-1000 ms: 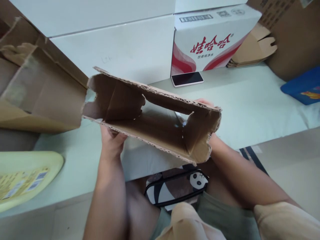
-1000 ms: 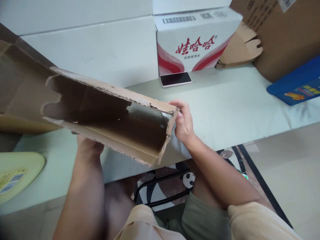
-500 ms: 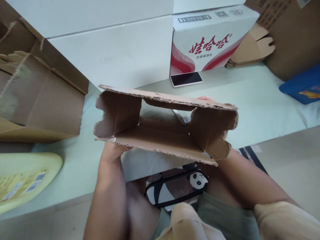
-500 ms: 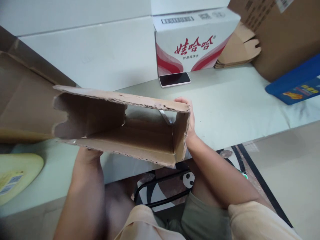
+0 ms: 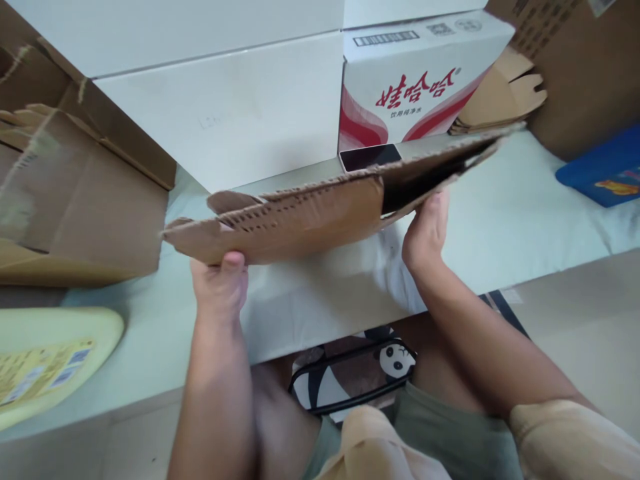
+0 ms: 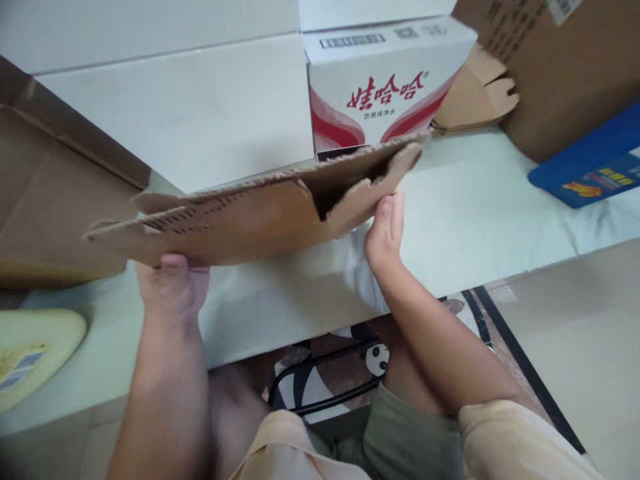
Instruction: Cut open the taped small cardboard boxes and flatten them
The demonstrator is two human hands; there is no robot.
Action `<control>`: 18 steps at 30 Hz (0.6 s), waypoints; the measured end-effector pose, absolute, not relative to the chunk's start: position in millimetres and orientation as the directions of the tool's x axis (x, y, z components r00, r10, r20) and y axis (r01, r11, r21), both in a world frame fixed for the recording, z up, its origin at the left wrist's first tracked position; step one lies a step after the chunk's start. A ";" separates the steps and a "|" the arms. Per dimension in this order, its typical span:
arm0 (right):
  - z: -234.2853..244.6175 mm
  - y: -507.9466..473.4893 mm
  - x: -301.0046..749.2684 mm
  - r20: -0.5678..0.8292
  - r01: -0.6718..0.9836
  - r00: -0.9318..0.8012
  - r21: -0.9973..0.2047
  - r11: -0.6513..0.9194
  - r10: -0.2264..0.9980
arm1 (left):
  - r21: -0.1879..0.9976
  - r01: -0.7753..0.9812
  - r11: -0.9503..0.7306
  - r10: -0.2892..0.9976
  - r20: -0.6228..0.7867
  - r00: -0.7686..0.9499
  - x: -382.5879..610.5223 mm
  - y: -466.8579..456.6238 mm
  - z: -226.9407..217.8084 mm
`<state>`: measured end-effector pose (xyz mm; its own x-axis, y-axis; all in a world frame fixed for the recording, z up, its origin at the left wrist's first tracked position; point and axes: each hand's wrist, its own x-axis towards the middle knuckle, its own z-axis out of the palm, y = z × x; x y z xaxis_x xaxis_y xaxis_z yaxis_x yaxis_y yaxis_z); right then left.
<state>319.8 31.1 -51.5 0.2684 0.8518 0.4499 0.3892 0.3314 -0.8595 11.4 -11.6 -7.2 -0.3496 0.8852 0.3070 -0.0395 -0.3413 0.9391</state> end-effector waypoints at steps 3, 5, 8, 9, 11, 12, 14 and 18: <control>-40.3 23.7 308.2 0.539 0.378 0.361 -0.830 0.409 0.761 | 0.900 -0.040 -0.433 0.806 0.368 -0.463 16.0 -10.5 -1.4; -33.5 20.4 304.3 0.554 0.377 0.330 -0.819 0.432 0.764 | 0.882 -0.038 -0.469 0.775 0.391 -0.497 14.8 -9.3 1.0; -24.6 15.6 306.2 0.558 0.377 0.303 -0.815 0.440 0.773 | 0.859 -0.025 -0.512 0.734 0.422 -0.532 8.7 -6.8 2.0; -22.2 14.1 308.1 0.559 0.369 0.295 -0.815 0.447 0.775 | 0.857 -0.022 -0.514 0.728 0.423 -0.539 6.1 -5.9 1.4; -18.5 11.7 312.0 0.546 0.342 0.286 -0.826 0.449 0.787 | 0.870 -0.031 -0.493 0.747 0.404 -0.527 0.7 -5.1 -1.2; -17.4 11.1 313.9 0.532 0.329 0.291 -0.836 0.440 0.795 | 0.881 -0.043 -0.472 0.771 0.388 -0.505 -1.7 -5.3 -2.8; -17.0 11.5 317.1 0.494 0.310 0.323 -0.861 0.403 0.807 | 0.912 -0.069 -0.404 0.833 0.336 -0.439 -5.1 -6.9 -6.2; -21.3 18.7 322.0 0.417 0.285 0.372 -0.901 0.326 0.829 | 0.964 -0.073 -0.254 0.915 0.215 -0.342 -7.0 -11.3 -10.4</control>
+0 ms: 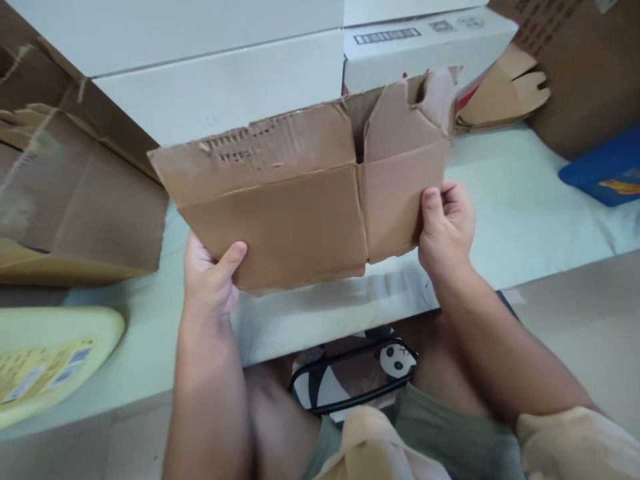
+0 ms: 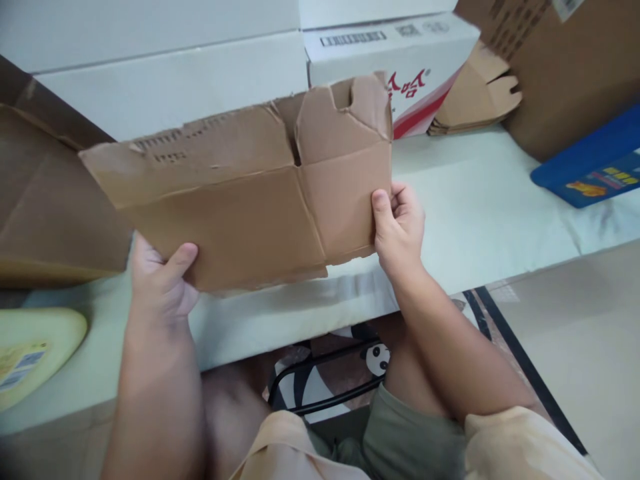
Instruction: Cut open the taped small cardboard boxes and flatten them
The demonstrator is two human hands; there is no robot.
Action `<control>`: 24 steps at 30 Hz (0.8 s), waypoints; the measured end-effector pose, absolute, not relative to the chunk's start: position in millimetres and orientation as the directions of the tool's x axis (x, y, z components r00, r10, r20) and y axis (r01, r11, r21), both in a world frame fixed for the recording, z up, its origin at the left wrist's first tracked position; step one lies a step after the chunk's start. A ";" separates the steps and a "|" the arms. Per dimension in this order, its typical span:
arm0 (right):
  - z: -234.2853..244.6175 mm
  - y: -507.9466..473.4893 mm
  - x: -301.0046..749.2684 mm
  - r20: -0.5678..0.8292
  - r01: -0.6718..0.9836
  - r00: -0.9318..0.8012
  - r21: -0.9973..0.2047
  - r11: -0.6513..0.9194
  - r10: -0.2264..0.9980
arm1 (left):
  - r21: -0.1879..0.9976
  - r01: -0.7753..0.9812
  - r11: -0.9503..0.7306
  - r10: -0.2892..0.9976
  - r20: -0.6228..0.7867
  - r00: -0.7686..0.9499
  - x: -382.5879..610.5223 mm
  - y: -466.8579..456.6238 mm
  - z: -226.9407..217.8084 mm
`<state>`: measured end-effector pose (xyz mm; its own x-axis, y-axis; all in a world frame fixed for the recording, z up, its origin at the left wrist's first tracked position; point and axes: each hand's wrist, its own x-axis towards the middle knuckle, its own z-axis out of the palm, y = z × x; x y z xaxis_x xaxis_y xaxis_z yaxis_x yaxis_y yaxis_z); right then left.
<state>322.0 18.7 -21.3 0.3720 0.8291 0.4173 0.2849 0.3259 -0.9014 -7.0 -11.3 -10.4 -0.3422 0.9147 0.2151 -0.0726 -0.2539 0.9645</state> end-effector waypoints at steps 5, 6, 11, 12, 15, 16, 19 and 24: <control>-25.3 27.0 322.9 0.109 0.068 0.233 -0.993 0.096 0.966 | 0.984 -0.136 -0.111 0.925 0.052 -0.375 -13.0 -8.9 -12.2; -25.0 27.2 322.3 0.015 0.010 0.166 -1.000 0.013 0.986 | 0.984 -0.165 -0.061 0.924 -0.007 -0.382 -15.3 -7.6 -12.8; -22.7 25.1 318.1 -0.238 -0.056 -0.092 -0.968 -0.243 0.967 | 0.967 -0.237 0.097 0.887 -0.191 -0.419 -25.8 -3.9 -17.2; -23.1 25.2 317.4 -0.237 -0.049 -0.098 -0.969 -0.242 0.967 | 0.963 -0.242 0.118 0.877 -0.215 -0.429 -26.9 -4.2 -17.5; -26.5 26.7 316.1 -0.213 -0.023 -0.079 -0.976 -0.216 0.974 | 0.954 -0.242 0.175 0.871 -0.264 -0.414 -26.7 -7.4 -14.6; -28.0 27.3 315.9 -0.214 -0.008 -0.067 -0.976 -0.215 0.974 | 0.952 -0.239 0.191 0.875 -0.275 -0.398 -25.4 -8.8 -12.3; -31.1 28.8 315.6 -0.245 0.046 -0.020 -0.969 -0.244 0.969 | 0.936 -0.251 0.248 0.877 -0.327 -0.352 -19.1 -12.6 -3.5; -30.7 31.9 321.2 -0.365 0.048 0.001 -0.930 -0.364 0.931 | 0.925 -0.282 0.256 0.869 -0.348 -0.352 -10.5 -17.5 10.3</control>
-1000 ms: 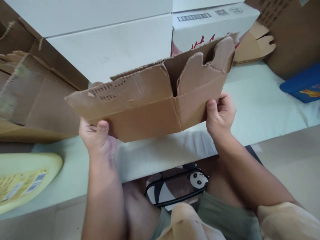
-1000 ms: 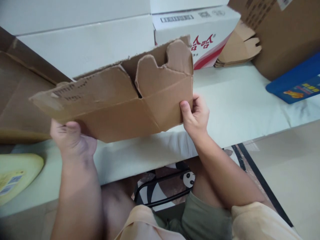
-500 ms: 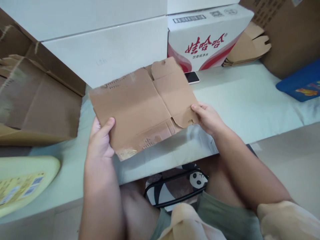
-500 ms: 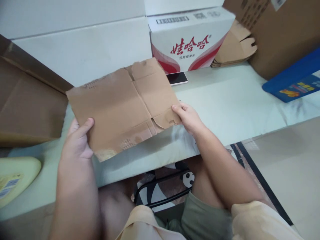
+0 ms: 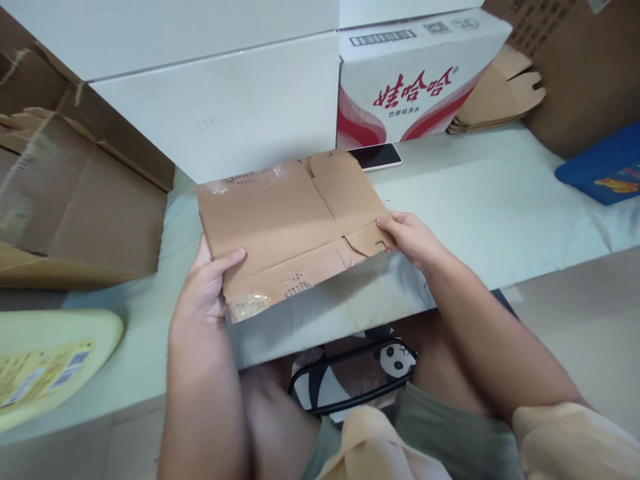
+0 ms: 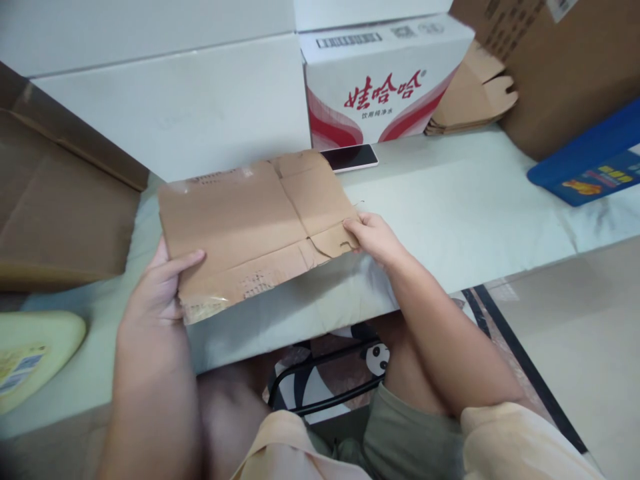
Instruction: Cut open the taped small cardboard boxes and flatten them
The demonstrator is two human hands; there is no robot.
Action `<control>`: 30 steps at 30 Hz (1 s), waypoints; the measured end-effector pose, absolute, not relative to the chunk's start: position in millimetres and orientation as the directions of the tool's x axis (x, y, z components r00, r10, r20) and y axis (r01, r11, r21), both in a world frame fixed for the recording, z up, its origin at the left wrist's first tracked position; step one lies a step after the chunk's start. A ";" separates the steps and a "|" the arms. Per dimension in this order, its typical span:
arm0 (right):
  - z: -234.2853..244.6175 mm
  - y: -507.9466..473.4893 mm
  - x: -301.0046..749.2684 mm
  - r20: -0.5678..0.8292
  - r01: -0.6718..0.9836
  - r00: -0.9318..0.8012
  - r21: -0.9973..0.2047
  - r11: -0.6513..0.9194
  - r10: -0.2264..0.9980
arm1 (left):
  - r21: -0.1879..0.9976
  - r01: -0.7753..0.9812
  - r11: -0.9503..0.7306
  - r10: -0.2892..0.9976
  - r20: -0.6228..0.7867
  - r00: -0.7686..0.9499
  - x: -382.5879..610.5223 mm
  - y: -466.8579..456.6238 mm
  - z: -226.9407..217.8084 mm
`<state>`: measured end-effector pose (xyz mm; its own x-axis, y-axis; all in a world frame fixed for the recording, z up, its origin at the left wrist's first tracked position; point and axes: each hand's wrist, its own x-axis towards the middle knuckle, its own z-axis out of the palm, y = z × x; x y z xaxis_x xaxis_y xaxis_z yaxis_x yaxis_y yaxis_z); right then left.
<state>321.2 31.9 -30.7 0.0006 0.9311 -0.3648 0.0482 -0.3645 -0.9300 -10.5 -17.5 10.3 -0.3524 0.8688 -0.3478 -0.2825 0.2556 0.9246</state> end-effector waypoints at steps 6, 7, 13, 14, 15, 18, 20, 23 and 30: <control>-27.8 34.3 333.9 -0.352 -0.195 -0.044 -0.915 -0.354 0.935 | 0.912 -0.275 0.304 0.899 -0.370 -0.233 -8.7 -25.7 18.2; -28.0 33.9 334.3 -0.367 -0.198 -0.077 -0.906 -0.375 0.927 | 0.910 -0.262 0.321 0.899 -0.379 -0.217 -8.3 -25.6 16.8; -35.1 32.0 328.2 -0.393 -0.116 -0.133 -0.905 -0.408 0.910 | 0.926 -0.127 0.356 0.881 -0.377 -0.286 -6.3 -14.9 -6.2; -36.7 32.0 326.9 -0.389 -0.108 -0.134 -0.909 -0.404 0.911 | 0.926 -0.106 0.361 0.871 -0.376 -0.317 -6.4 -13.2 -9.7; -38.2 32.0 325.7 -0.386 -0.098 -0.134 -0.911 -0.400 0.913 | 0.927 -0.089 0.363 0.861 -0.371 -0.347 -6.8 -11.8 -12.4; -40.9 32.3 324.9 -0.371 -0.087 -0.148 -0.918 -0.386 0.917 | 0.939 -0.095 0.331 0.845 -0.340 -0.413 -9.2 -9.6 -14.1; -41.3 32.9 327.5 -0.367 -0.093 -0.209 -0.915 -0.392 0.906 | 0.949 -0.137 0.283 0.849 -0.314 -0.425 -11.6 -9.2 -11.1; -40.7 33.8 335.3 -0.372 -0.070 -0.321 -0.908 -0.414 0.871 | 0.958 -0.209 0.194 0.864 -0.268 -0.427 -16.4 -9.0 -5.4; -43.7 32.7 345.3 -0.474 0.083 -0.524 -0.855 -0.512 0.708 | 0.965 -0.185 0.187 0.830 -0.256 -0.495 -24.2 -10.7 -6.5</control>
